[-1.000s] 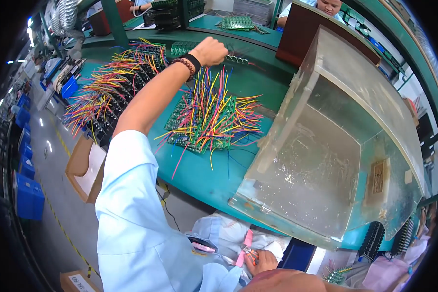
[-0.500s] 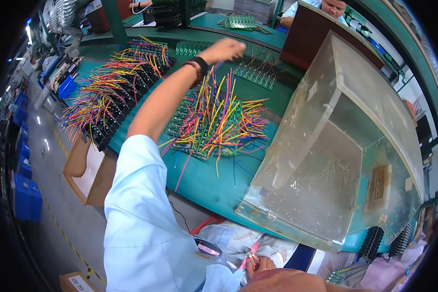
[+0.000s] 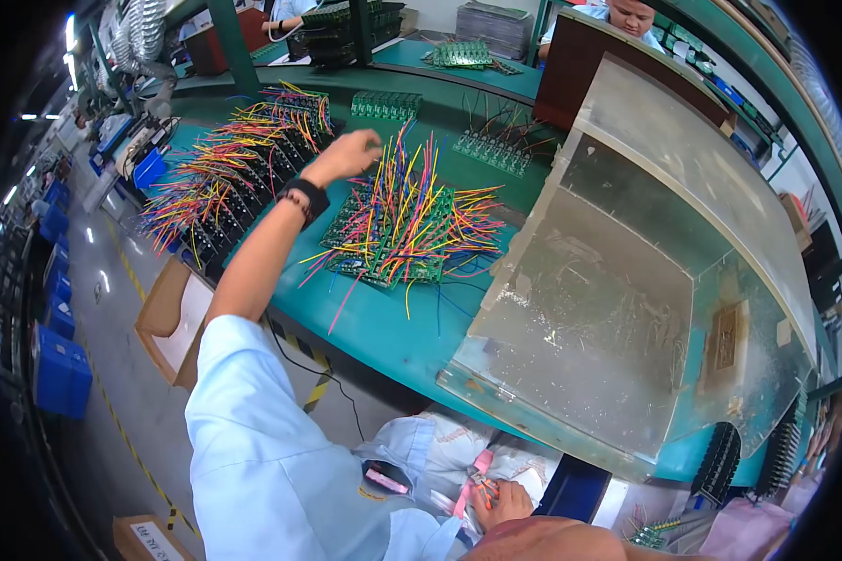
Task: The person trims wires from a circuit board using pliers, sets the board onto a stack, and then picks up another circuit board to trim its wires.
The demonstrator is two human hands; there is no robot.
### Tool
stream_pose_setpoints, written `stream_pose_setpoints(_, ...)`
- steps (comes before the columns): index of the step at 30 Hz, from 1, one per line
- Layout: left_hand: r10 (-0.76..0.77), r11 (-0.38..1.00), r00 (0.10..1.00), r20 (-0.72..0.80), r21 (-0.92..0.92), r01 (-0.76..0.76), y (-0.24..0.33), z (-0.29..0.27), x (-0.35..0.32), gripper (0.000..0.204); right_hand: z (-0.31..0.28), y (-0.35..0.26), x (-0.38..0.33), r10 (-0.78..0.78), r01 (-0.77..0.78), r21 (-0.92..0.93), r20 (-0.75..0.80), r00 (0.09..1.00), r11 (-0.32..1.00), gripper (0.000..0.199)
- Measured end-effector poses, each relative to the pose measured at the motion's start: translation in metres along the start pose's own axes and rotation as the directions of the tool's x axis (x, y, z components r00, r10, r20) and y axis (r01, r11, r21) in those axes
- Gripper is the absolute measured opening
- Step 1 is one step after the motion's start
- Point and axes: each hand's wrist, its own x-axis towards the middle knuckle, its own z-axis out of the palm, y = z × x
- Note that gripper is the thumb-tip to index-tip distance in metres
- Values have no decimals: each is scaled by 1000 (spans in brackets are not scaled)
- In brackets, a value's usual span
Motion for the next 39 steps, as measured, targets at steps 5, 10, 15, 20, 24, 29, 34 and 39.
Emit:
stream_pose_setpoints(5,-92,996,996,12,3,92,-7,11,-66,52,4,6,-1,7,-6,23,-19,1000,1000,41)
stream_pose_setpoints(10,-105,975,993,-49,189,112,22,4,-108,48,2,6,-2,26,-26,-1,-15,1000,1000,41)
stream_pose_setpoints(15,-111,985,993,45,140,104,28,1,-110,54,4,8,-1,55,-55,-46,-2,999,997,42)
stream_pose_setpoints(20,-189,982,979,76,32,187,30,0,-108,65,4,7,2,50,-50,-29,17,999,998,42)
stream_pose_setpoints(24,-253,958,965,71,-123,260,22,6,-100,88,4,2,7,33,-31,-49,42,999,998,42)
stream_pose_setpoints(29,-329,916,925,190,-173,361,20,2,-92,102,1,-7,12,-1,4,-45,60,998,999,42)
stream_pose_setpoints(34,-318,874,934,162,-332,355,8,7,-92,108,0,-5,14,-10,14,-53,85,996,998,41)
stream_pose_setpoints(39,-357,812,907,221,-407,419,19,0,-90,104,-2,-6,16,49,-42,-110,55,997,993,41)
